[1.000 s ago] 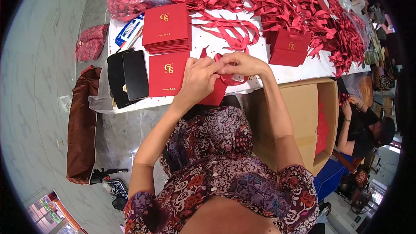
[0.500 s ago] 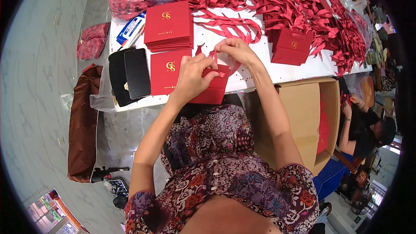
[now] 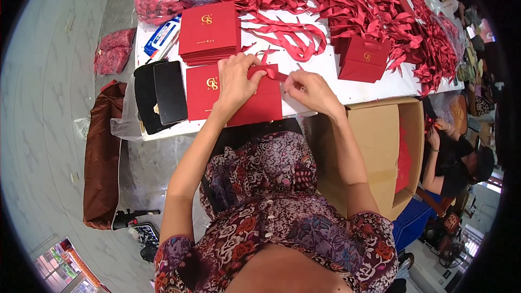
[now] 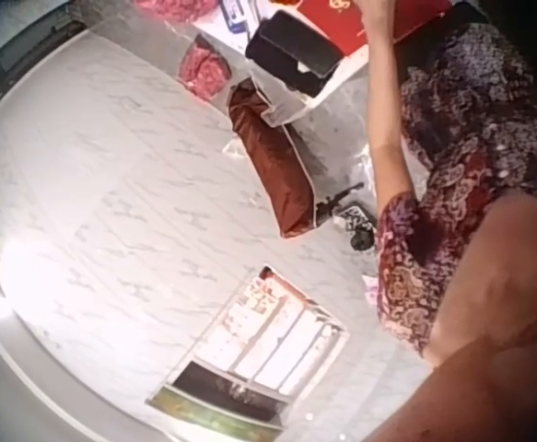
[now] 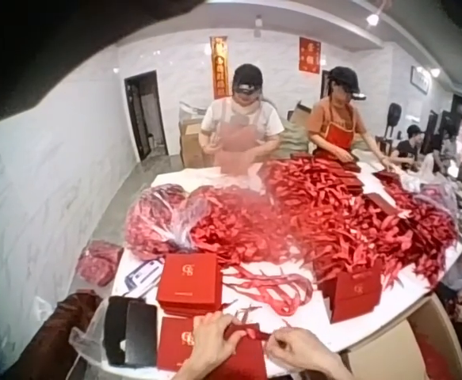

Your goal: Assembling red gift boxes and tying red ribbons around them.

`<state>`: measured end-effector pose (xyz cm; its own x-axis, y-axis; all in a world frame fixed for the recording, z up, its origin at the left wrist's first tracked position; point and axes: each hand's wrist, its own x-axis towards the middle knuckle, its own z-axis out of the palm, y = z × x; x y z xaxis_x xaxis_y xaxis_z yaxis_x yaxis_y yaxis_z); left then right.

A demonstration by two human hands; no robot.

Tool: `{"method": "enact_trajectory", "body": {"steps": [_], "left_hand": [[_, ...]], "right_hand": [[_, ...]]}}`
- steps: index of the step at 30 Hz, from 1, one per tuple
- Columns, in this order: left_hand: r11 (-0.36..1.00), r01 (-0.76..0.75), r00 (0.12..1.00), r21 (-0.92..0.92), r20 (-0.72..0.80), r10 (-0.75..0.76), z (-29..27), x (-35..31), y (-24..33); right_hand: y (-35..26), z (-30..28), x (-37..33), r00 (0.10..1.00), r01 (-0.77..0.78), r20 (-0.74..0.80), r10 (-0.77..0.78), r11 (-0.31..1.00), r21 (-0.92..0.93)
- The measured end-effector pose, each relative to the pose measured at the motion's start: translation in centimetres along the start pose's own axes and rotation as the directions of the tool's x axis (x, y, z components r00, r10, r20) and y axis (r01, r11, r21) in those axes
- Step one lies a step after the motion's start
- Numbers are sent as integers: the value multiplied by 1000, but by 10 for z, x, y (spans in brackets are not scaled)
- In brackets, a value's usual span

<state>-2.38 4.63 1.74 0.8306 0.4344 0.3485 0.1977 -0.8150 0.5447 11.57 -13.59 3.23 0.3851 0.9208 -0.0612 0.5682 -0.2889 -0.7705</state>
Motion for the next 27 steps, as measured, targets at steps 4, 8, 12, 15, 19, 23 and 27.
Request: {"method": "enact_trajectory", "body": {"steps": [4,8,12,15,19,23,27], "left_hand": [[999,31,999,-18,21,-31,10,-2,-6],[997,50,998,-64,42,-47,12,-2,-8],[999,31,999,-23,-20,-31,12,-4,-12],[995,-66,980,75,-181,78,15,-14,-3],[565,288,924,-774,70,-375,28,-37,50],[187,333,878,-924,231,-418,48,-53,58],[72,617,775,-783,589,-230,34,-71,50]], "right_hand": [[-8,7,10,984,-23,-173,41,994,104],[9,17,16,974,42,-205,-99,964,-264],[1,13,22,997,-75,-25,72,987,-140],[-8,16,32,975,-198,-64,211,966,164],[-9,25,45,956,-267,41,289,807,527],[-9,38,58,965,-144,-92,246,789,597],[15,39,59,933,-133,-216,286,835,534]]}}
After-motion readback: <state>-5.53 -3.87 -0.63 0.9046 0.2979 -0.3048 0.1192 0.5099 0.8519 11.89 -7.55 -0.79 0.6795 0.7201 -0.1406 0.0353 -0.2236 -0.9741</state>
